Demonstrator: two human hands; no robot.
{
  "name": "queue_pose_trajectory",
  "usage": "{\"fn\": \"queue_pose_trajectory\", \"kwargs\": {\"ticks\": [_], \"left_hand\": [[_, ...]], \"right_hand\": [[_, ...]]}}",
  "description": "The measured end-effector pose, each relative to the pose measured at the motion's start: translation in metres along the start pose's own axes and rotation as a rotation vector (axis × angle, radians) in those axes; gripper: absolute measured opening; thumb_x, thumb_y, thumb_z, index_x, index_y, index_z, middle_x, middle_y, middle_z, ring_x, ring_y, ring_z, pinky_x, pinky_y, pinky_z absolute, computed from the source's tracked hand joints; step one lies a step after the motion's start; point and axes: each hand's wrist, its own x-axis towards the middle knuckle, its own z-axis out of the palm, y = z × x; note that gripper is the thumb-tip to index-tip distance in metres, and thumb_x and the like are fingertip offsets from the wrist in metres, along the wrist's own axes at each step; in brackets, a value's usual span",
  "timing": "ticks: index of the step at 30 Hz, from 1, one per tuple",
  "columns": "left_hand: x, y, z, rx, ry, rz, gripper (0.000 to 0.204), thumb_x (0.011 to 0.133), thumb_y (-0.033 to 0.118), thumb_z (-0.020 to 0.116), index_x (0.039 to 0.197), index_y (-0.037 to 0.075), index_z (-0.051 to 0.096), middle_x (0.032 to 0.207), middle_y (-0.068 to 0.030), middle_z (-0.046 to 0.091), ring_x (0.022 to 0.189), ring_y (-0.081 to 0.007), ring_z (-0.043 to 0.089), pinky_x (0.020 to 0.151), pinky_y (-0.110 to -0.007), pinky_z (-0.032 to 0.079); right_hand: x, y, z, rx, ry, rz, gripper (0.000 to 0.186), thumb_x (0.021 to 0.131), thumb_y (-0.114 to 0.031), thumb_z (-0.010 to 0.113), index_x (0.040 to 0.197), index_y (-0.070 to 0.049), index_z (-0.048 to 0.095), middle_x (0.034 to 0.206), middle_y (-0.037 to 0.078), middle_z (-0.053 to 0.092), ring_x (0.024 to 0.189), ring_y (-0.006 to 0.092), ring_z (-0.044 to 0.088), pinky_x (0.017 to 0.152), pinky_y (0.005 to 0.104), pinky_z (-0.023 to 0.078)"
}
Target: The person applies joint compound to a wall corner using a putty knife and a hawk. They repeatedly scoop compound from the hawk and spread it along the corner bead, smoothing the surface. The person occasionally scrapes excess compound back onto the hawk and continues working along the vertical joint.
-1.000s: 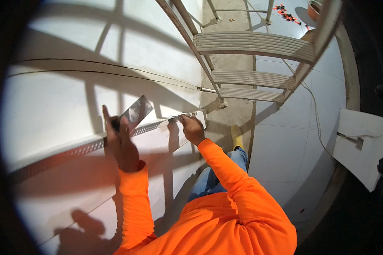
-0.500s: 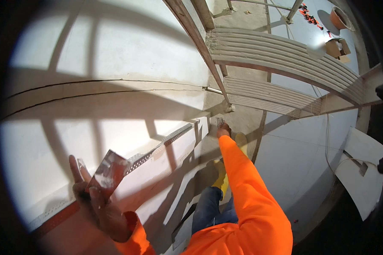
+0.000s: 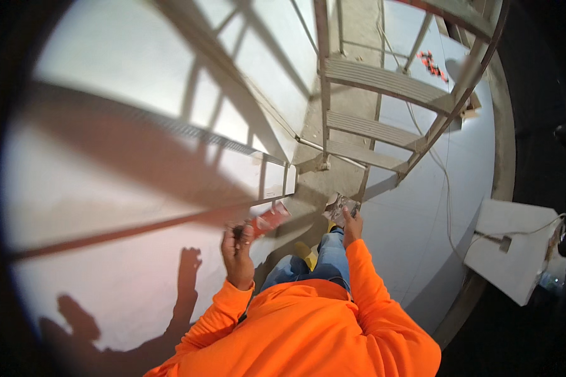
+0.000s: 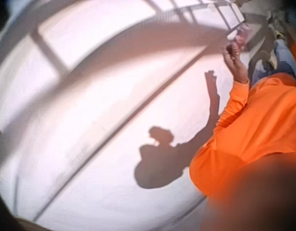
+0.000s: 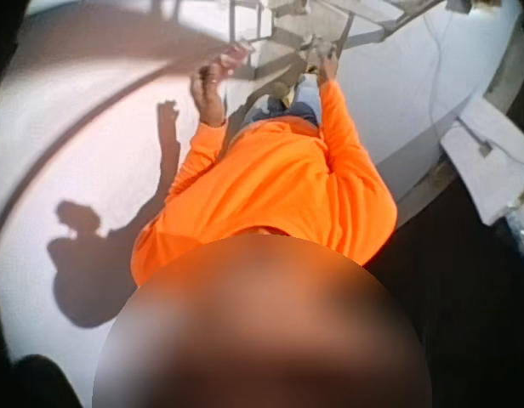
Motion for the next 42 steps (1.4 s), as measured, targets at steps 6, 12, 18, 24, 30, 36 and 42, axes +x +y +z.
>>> {"fn": "queue_pose_trajectory", "kwargs": {"ticks": [6,12,18,24,30,36,42], "left_hand": [[-0.098,-0.038,-0.088,-0.521,0.142,-0.662,0.013,0.100,0.013,0.064,0.109,0.010,0.056,0.103,-0.0043,0.064,0.089,-0.0196,0.066,0.077,-0.032,0.058],[-0.140,-0.030,-0.118,-0.707,0.104,-0.453,0.024,0.098,0.004,0.061,0.121,0.006,0.056,0.101,-0.0037,0.066,0.089,-0.0205,0.068,0.075,-0.033,0.062],[-0.168,0.004,-0.125,-0.664,0.204,-0.291,0.027,0.092,0.016,0.076,0.116,0.006,0.068,0.100,0.0002,0.069,0.086,-0.0088,0.064,0.078,-0.024,0.052],[-0.207,-0.004,-0.136,-0.668,0.651,-0.116,0.027,0.092,0.018,0.077,0.113,0.003,0.070,0.097,0.0030,0.067,0.084,-0.0046,0.056,0.076,-0.021,0.044],[-0.312,-0.105,-0.130,-0.986,1.343,-0.158,0.023,0.100,0.030,0.066,0.115,0.013,0.061,0.102,-0.0033,0.065,0.099,-0.0157,0.065,0.088,-0.031,0.050],[-0.433,-0.249,-0.004,-1.468,2.155,-0.094,0.017,0.103,0.029,0.061,0.115,0.021,0.053,0.110,-0.0045,0.074,0.097,-0.0215,0.071,0.073,-0.040,0.052],[-0.466,-0.295,0.178,-1.771,2.681,0.125,0.039,0.104,0.037,0.059,0.140,0.027,0.050,0.132,0.0063,0.068,0.120,-0.0171,0.062,0.097,-0.044,0.046]], "right_hand": [[-0.176,-0.069,0.067,0.087,-0.636,-0.182,0.036,0.097,-0.005,0.062,0.133,0.002,0.061,0.120,0.007,0.069,0.105,0.0170,0.064,0.097,0.0335,0.050],[-0.259,-0.107,0.115,-0.256,-0.905,-0.369,0.034,0.094,0.014,0.055,0.122,0.002,0.071,0.123,0.007,0.068,0.110,0.0146,0.060,0.096,0.0264,0.046],[-0.260,-0.129,0.158,-0.657,-1.158,-0.645,0.032,0.094,0.017,0.056,0.115,0.000,0.073,0.121,0.011,0.072,0.108,0.0158,0.066,0.092,0.0302,0.052],[-0.240,-0.115,0.193,-1.041,-1.224,-0.582,0.022,0.095,-0.001,0.065,0.115,0.003,0.072,0.116,0.014,0.074,0.101,0.0185,0.069,0.089,0.0332,0.056],[-0.248,-0.049,0.218,-1.172,-1.484,0.007,0.042,0.093,-0.004,0.064,0.135,-0.001,0.063,0.128,0.021,0.066,0.117,0.0322,0.062,0.099,0.0412,0.050],[-0.302,0.007,0.249,-1.383,-2.774,-0.903,0.051,0.087,0.002,0.064,0.138,-0.008,0.061,0.131,0.025,0.063,0.114,0.0411,0.063,0.099,0.0461,0.052],[-0.383,0.099,0.236,-1.146,-3.363,-0.887,0.044,0.092,-0.007,0.065,0.136,-0.008,0.062,0.120,0.019,0.070,0.105,0.0379,0.068,0.089,0.0466,0.056]]}}
